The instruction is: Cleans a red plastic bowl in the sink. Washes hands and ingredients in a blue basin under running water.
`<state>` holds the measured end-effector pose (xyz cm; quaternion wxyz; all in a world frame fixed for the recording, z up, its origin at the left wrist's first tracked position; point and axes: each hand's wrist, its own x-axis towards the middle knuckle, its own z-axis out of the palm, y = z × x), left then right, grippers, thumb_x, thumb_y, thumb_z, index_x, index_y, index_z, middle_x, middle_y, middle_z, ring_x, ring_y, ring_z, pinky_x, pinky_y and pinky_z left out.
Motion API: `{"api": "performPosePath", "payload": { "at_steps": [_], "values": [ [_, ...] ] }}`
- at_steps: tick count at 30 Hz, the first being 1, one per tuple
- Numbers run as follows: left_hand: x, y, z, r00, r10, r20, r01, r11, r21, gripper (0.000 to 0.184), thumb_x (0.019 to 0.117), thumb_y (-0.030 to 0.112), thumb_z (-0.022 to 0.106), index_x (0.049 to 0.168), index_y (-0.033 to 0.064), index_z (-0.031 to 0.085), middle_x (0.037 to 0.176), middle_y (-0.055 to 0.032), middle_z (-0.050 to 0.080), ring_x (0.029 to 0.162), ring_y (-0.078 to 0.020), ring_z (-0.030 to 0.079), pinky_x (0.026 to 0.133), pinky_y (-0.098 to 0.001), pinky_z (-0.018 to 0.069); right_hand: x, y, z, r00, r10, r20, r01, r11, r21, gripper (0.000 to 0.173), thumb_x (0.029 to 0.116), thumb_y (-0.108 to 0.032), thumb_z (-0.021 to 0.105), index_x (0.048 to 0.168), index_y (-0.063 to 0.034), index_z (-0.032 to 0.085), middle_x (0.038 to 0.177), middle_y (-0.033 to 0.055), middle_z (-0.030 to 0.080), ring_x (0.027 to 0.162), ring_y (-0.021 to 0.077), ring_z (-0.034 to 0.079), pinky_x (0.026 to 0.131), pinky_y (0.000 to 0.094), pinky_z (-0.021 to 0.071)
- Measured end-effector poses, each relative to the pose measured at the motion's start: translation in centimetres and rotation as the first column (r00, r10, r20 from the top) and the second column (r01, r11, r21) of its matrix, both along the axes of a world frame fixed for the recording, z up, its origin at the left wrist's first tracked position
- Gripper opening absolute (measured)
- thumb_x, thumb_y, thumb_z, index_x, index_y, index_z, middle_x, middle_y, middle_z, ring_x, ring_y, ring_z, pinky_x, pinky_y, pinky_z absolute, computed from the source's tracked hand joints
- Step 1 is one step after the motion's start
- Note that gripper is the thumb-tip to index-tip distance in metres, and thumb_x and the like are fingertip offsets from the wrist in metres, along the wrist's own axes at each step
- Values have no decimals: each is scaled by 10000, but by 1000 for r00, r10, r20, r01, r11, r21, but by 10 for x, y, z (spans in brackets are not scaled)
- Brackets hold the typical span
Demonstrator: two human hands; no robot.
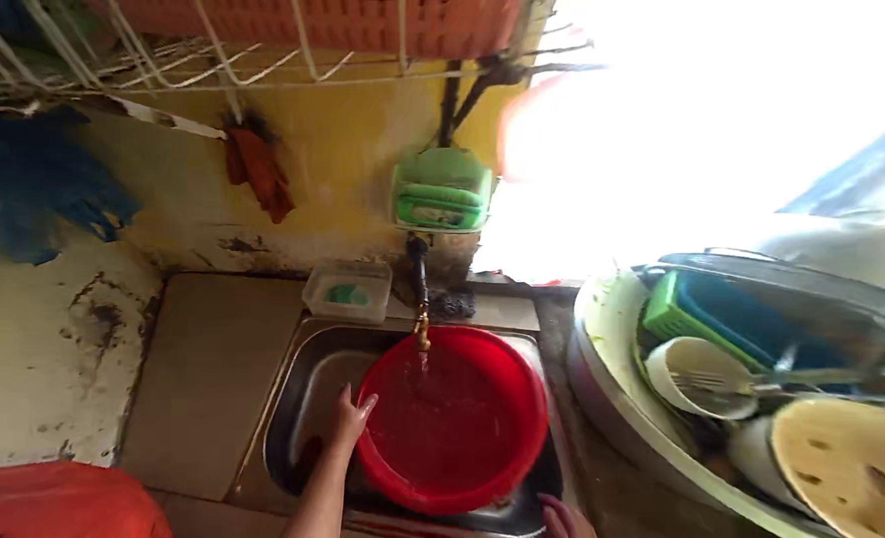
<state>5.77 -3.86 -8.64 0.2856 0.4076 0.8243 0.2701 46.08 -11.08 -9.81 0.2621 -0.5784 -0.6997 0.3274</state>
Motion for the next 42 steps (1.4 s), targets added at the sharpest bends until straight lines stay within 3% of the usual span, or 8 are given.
{"api": "performPosePath", "payload": {
  "at_steps": [5,8,11,18,26,35,39,42],
  "values": [
    [8,15,7,993,52,105,-17,950,-312,807,836,82,788,1503,-53,354,1405,-291,546,1293,-402,567,1077,-540,473,-44,66,58,838,-303,-455,151,928,-341,847,906,-549,620,1516,-5,394,1445,192,535,1260,253,587,991,432,536],
    [0,6,19,957,162,243,-99,963,-252,775,828,-11,742,1496,-22,347,1356,-290,565,1209,-393,605,979,-534,523,-64,99,73,811,-400,-427,157,852,-500,874,817,-152,782,1543,-42,310,1363,220,582,1159,296,654,923,491,580],
    [-2,-10,44,936,235,263,-213,971,-110,664,844,-57,695,1452,-23,430,1333,-286,575,1189,-390,604,961,-542,525,-73,107,57,794,-451,-408,195,824,-531,846,736,79,654,1508,-44,332,1318,221,589,1106,290,666,857,483,595],
    [-11,-44,123,855,307,418,-431,868,246,547,804,-105,623,1338,-30,528,1204,-226,624,1015,-279,651,832,-455,570,-114,115,36,660,-495,-565,14,760,-649,701,830,103,563,1481,-51,356,1224,214,635,989,304,700,783,493,611],
    [20,-58,187,930,209,301,-344,782,520,470,702,-49,600,1165,-37,524,975,-91,623,825,-92,653,682,-260,571,-190,120,4,621,-606,-498,-92,574,-813,453,930,51,538,1373,-15,470,1079,197,665,907,294,680,759,512,576],
    [57,-65,205,986,148,-73,-83,827,557,445,734,8,618,1163,-86,551,1004,-128,655,900,-72,658,760,-239,561,-215,138,-5,775,-312,-549,-241,657,-715,296,993,-30,519,1277,30,576,1112,152,663,975,206,653,868,412,554],
    [67,-65,190,961,30,-274,144,793,592,325,737,55,598,1031,-81,571,1436,-274,545,1374,-337,505,1085,-438,451,-223,153,4,677,-523,-517,-196,550,-812,256,987,-32,488,1218,29,581,1090,175,628,944,255,619,800,449,537],
    [71,-68,192,925,7,-379,231,781,580,320,749,64,577,1040,-68,592,1499,-250,508,1443,-370,429,1138,-486,383,-222,156,5,538,-666,-517,-246,463,-852,324,1008,-137,474,1308,-28,527,1145,183,621,966,292,638,768,501,558]
  ]
}}
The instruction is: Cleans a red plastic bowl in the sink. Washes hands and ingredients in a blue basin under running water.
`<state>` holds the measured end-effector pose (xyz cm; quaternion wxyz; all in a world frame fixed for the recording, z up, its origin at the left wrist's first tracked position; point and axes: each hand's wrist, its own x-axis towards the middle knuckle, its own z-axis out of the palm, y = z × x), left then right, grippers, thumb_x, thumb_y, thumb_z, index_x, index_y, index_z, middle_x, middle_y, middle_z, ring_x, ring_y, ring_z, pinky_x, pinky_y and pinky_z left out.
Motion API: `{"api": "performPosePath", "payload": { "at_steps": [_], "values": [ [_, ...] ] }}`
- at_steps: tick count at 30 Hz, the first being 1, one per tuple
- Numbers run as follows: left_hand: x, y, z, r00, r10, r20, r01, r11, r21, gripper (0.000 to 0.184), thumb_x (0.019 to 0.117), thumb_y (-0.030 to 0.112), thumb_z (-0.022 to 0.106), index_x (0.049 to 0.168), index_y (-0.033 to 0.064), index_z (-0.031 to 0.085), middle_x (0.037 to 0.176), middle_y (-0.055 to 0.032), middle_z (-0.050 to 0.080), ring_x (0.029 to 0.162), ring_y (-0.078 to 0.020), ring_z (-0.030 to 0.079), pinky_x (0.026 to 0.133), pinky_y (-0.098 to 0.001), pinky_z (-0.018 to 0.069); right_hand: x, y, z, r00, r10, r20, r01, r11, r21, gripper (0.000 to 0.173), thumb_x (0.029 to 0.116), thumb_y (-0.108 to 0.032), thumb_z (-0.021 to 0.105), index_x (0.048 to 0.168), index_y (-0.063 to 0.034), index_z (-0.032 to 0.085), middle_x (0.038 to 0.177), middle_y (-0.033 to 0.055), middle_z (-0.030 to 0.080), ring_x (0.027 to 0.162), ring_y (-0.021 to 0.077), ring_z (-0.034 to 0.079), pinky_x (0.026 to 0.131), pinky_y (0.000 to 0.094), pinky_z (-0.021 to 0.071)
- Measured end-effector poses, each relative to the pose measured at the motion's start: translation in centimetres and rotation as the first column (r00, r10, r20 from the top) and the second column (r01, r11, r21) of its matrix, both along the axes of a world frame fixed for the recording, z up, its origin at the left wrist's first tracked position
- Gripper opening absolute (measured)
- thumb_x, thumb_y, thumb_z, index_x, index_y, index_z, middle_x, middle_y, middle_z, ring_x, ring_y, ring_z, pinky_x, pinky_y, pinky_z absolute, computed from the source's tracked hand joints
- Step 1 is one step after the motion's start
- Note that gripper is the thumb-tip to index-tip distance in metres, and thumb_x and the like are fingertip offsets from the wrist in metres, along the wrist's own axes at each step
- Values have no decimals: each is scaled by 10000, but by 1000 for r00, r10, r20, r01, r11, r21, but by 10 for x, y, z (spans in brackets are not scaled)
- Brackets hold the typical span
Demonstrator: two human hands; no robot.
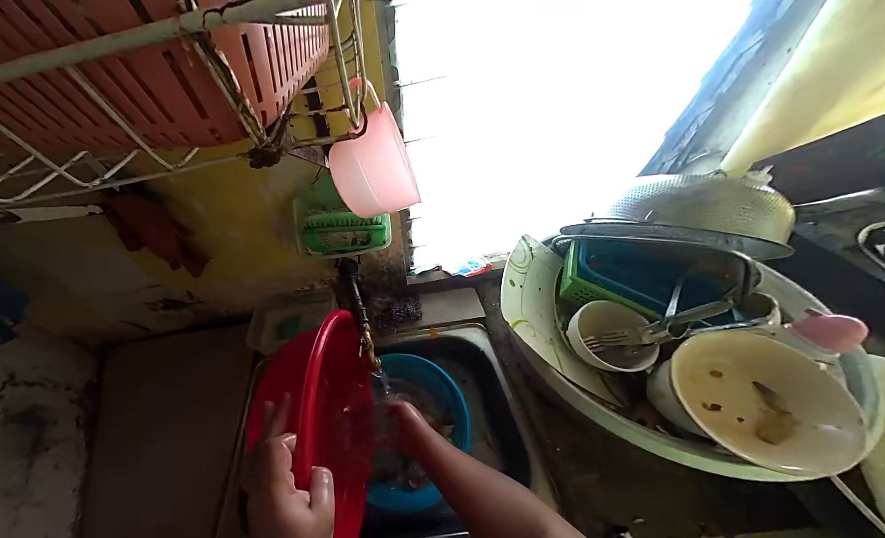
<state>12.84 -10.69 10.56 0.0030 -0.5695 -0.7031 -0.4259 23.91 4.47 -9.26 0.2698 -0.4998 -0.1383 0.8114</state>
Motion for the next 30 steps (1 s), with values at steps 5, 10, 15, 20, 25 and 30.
{"api": "performPosePath", "payload": {
  "at_steps": [5,10,15,20,25,30],
  "values": [
    [-6,-17,15,964,-28,-265,38,999,31,209,835,87,528,1018,-13,522,1472,-252,538,1463,-366,416,1154,-557,315,11,5,-19,948,195,250,-241,955,173,400,1003,-44,547,1401,-45,509,1197,200,643,1008,303,659,820,503,563],
    [-20,-35,24,922,9,-387,27,996,87,135,886,98,497,996,26,464,1470,-268,527,1491,-379,371,1138,-617,285,25,15,-9,552,399,733,-695,705,140,363,968,-106,580,1322,-87,653,1347,189,631,1269,324,593,1054,545,475],
    [-36,-38,23,951,267,158,-280,958,63,427,749,0,613,1142,-147,535,1073,-225,638,986,-160,643,829,-278,543,9,36,38,523,199,829,-684,678,269,416,1025,-320,562,1328,-53,661,1434,233,552,1364,406,492,1128,593,387],
    [-76,-33,-13,608,385,694,-420,898,-130,402,734,-111,580,1125,-25,539,945,-89,596,765,-118,622,633,-286,554,5,57,70,758,145,636,-512,736,444,500,1023,-427,599,1309,-17,606,1212,255,662,1128,405,641,962,611,498],
    [-104,-24,-72,658,500,563,-424,864,-271,371,892,-37,644,1254,-65,573,1118,-220,640,990,-257,648,848,-420,563,46,54,94,868,128,480,-345,850,398,285,901,-86,680,1179,-30,655,977,194,687,835,301,671,732,510,556],
    [-81,23,-109,970,191,-149,-230,918,-322,478,991,159,587,1421,-48,548,1565,-339,368,1452,-514,368,1167,-651,321,102,8,90,926,-18,378,-123,930,346,344,809,54,639,1150,11,627,914,171,698,780,262,693,679,456,589]
  ]
}}
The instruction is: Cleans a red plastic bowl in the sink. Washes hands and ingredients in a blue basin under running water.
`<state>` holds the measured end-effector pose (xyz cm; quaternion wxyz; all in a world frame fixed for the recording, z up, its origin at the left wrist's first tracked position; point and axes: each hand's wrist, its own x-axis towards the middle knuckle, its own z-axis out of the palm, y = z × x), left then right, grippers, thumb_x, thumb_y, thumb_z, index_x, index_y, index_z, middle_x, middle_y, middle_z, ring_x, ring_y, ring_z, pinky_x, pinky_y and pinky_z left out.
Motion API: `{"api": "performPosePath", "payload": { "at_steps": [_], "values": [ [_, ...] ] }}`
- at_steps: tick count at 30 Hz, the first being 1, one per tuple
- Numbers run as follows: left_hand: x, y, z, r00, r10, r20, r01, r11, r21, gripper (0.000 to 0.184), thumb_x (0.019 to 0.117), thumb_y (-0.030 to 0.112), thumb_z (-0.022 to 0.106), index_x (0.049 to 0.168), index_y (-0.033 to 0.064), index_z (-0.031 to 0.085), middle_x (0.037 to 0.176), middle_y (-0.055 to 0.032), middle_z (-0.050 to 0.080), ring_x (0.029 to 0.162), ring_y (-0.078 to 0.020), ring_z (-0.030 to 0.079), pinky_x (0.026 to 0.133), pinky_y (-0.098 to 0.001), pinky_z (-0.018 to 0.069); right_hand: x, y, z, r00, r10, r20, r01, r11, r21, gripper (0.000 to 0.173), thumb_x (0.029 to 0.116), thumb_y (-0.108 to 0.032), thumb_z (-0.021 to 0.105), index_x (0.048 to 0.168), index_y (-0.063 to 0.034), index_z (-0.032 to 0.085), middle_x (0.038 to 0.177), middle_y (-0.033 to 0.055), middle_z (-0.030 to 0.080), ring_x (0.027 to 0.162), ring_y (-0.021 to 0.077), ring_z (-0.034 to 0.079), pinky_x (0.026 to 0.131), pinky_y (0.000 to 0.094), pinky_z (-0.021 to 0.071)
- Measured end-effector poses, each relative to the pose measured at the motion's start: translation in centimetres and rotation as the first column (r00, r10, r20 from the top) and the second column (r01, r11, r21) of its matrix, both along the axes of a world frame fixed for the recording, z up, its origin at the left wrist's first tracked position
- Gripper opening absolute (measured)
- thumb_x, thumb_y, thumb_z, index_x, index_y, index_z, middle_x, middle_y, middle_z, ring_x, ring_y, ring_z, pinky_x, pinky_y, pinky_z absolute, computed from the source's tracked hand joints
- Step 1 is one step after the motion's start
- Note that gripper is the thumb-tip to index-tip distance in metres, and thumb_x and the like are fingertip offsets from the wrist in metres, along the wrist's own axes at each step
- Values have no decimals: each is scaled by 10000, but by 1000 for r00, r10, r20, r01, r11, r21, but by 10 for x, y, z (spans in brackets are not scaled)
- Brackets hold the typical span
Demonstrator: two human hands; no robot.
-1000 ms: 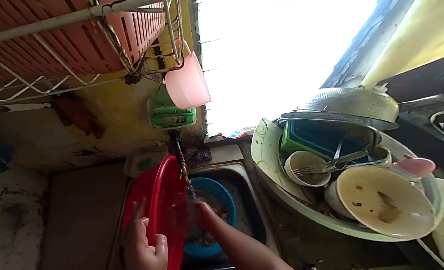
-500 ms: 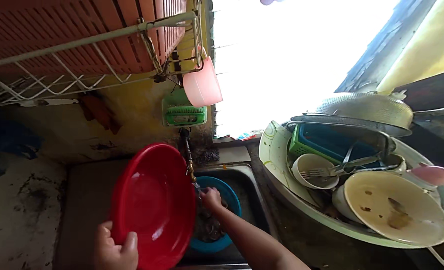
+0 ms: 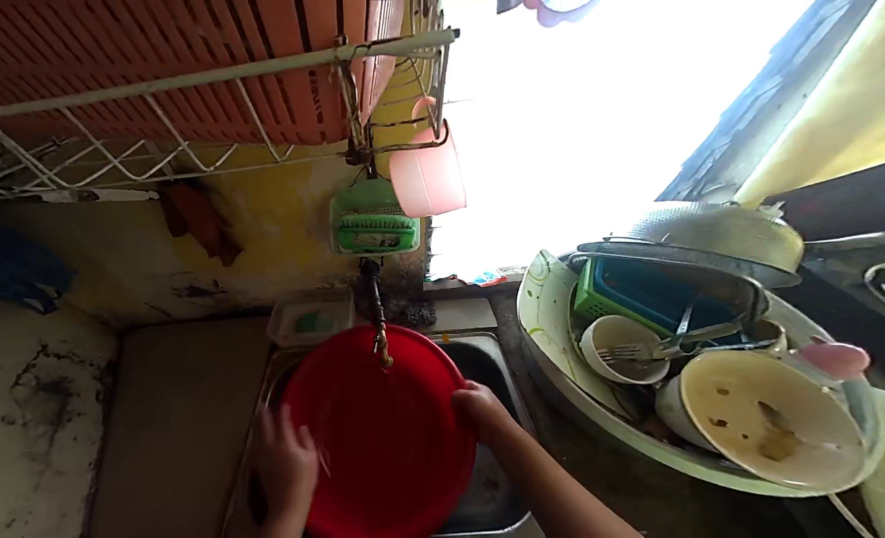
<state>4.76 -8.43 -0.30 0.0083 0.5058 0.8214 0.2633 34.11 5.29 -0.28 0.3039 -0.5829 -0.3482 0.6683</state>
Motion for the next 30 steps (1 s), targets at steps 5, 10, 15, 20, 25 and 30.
{"api": "performPosePath", "payload": {
  "at_steps": [5,10,15,20,25,30],
  "values": [
    [116,70,-18,663,-738,125,736,673,71,436,1084,290,424,1405,71,621,1565,-142,482,1500,-314,384,1250,-546,257,21,-49,-6,995,-103,2,103,994,-36,330,790,56,639,1119,29,618,895,169,713,760,265,714,667,458,610],
    [151,155,-31,511,-852,-111,856,494,151,382,1034,326,464,992,102,771,1245,-58,731,1291,-252,615,1128,-524,423,8,-99,7,988,-120,99,109,988,108,336,800,-7,650,1135,10,661,938,146,725,827,245,719,749,474,604],
    [98,198,-33,950,-304,-70,277,925,-260,479,1045,373,392,1077,74,764,1151,-161,737,1159,-337,666,1027,-548,460,25,-129,3,986,-166,37,159,977,142,336,809,-24,706,1128,54,639,913,140,728,816,206,724,770,420,614],
    [171,165,-39,577,-782,-238,817,549,176,440,972,295,442,728,53,717,809,-116,740,867,-305,734,812,-517,571,38,-66,-3,972,72,223,-107,984,146,383,787,-126,728,1146,-29,639,1005,119,708,907,223,703,816,458,588],
    [120,190,-46,822,-547,-158,555,832,3,403,990,266,466,870,20,763,959,-163,756,1010,-353,715,939,-548,523,19,-112,2,973,-90,213,50,981,187,395,787,-53,678,1167,43,626,981,166,706,893,248,700,813,480,580],
    [152,168,-43,652,-714,-257,758,629,174,418,957,272,463,710,48,715,793,-125,742,844,-315,741,789,-535,574,28,-89,3,993,-18,113,-3,983,184,356,853,-185,766,1129,-16,617,962,113,713,871,205,716,801,427,609]
  ]
}}
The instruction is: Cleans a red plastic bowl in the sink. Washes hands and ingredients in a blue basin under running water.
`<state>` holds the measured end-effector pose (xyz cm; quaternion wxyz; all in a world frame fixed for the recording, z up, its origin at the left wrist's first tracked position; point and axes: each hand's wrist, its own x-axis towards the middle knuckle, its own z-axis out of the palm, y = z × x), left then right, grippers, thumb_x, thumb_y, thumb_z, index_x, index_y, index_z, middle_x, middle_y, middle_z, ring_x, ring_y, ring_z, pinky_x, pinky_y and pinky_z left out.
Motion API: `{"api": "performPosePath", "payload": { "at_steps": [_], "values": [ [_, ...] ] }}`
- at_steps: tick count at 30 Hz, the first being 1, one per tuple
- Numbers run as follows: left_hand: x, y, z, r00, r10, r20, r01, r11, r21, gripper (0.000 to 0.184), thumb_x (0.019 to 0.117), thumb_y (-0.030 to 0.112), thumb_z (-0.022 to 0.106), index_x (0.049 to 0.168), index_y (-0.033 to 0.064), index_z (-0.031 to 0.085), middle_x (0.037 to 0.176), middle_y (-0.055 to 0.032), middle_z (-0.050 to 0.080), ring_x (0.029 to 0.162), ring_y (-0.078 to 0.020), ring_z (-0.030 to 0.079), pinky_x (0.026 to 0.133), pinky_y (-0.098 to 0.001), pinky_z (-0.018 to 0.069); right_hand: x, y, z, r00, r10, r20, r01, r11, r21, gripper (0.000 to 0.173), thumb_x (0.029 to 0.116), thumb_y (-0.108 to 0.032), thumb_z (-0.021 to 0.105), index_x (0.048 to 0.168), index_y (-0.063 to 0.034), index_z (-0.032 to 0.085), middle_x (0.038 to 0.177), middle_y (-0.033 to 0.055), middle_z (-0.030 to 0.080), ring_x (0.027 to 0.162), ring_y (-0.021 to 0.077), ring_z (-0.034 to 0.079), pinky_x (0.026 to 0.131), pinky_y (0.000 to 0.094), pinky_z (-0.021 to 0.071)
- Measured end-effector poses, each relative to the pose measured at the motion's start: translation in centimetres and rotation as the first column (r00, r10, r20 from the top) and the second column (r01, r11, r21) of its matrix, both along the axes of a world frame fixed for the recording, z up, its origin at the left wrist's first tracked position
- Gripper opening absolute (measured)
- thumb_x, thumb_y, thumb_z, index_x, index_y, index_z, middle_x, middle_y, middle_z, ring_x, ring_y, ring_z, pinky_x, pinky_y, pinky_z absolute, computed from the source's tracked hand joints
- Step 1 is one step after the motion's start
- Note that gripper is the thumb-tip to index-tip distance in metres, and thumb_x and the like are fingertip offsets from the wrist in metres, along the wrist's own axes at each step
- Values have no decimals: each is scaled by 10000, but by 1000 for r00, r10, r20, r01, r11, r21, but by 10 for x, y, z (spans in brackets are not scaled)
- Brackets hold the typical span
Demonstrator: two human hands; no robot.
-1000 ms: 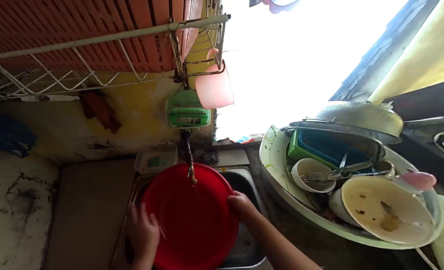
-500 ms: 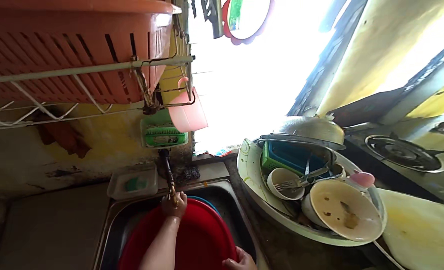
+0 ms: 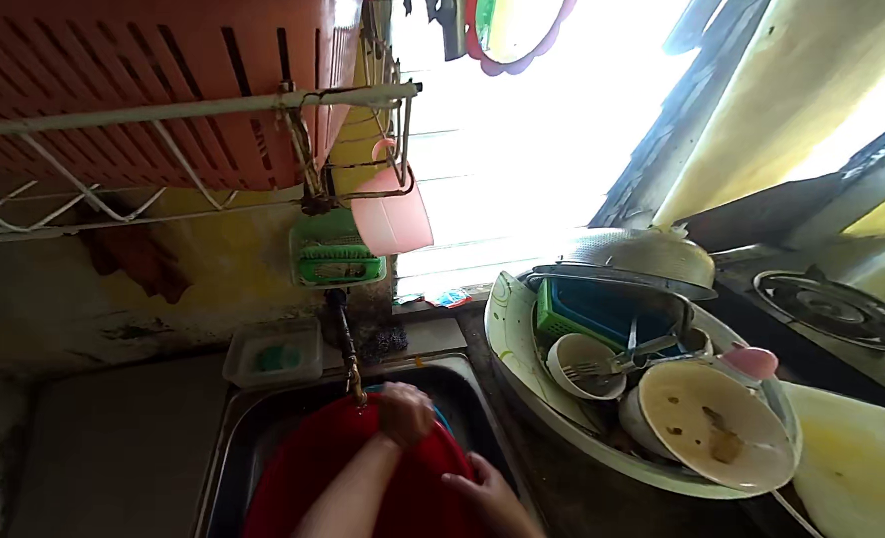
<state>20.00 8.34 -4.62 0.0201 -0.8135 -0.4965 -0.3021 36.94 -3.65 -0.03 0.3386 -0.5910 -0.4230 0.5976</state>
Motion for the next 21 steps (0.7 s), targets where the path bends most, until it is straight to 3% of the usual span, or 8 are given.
{"api": "performPosePath", "payload": {
  "at_steps": [3,7,9,11,14,16,18,21],
  "values": [
    [30,-11,0,964,-265,33,256,953,161,445,967,320,387,683,106,655,730,-70,681,773,-258,686,746,-455,532,-1,15,4,978,49,203,-46,999,-20,331,788,-75,690,1113,-29,649,961,115,702,888,224,693,808,465,570],
    [-30,14,-3,939,335,-83,-344,926,-159,392,977,292,486,862,50,772,935,-135,762,973,-334,727,905,-548,540,1,-36,-3,987,-83,140,77,996,47,320,794,-45,676,1093,49,608,933,163,675,840,236,680,764,466,573],
    [-32,17,-4,900,431,-71,-437,889,-135,403,961,312,484,820,60,766,880,-129,755,927,-335,733,854,-551,551,8,-41,-7,995,-77,61,72,995,76,382,825,-100,734,1154,41,601,975,151,695,877,212,705,803,438,601],
    [-8,2,-2,974,227,-12,-227,974,5,407,955,282,487,718,51,724,789,-123,740,828,-315,738,769,-532,563,16,-22,-4,996,2,93,-7,999,53,427,832,-167,766,1185,13,607,1021,141,699,923,218,703,840,450,597],
    [29,-14,-4,988,-151,31,146,981,125,430,958,312,425,697,92,686,768,-86,715,803,-271,714,740,-482,551,13,5,3,974,59,220,-55,998,-27,277,755,-56,691,1023,-37,626,909,112,680,836,231,678,748,470,562],
    [7,-7,1,1000,-22,-14,22,1000,-11,380,954,268,486,757,56,733,841,-119,751,881,-303,740,801,-516,575,9,-12,6,978,7,209,-1,1000,-28,316,735,-24,666,1048,-13,617,902,128,684,827,239,687,736,480,571],
    [-33,11,7,950,293,-112,-311,922,-229,385,1001,294,493,903,45,770,975,-147,758,1015,-335,719,921,-544,542,9,-34,4,990,-69,122,67,998,16,346,747,-13,668,1081,17,586,901,139,676,813,227,685,724,455,578],
    [-31,16,1,933,354,-71,-360,922,-140,388,961,279,496,797,32,747,858,-153,740,912,-351,728,838,-553,555,14,-36,1,999,-44,-8,44,999,24,465,809,-91,749,1223,30,577,1025,145,696,918,207,705,826,420,604]
  ]
}}
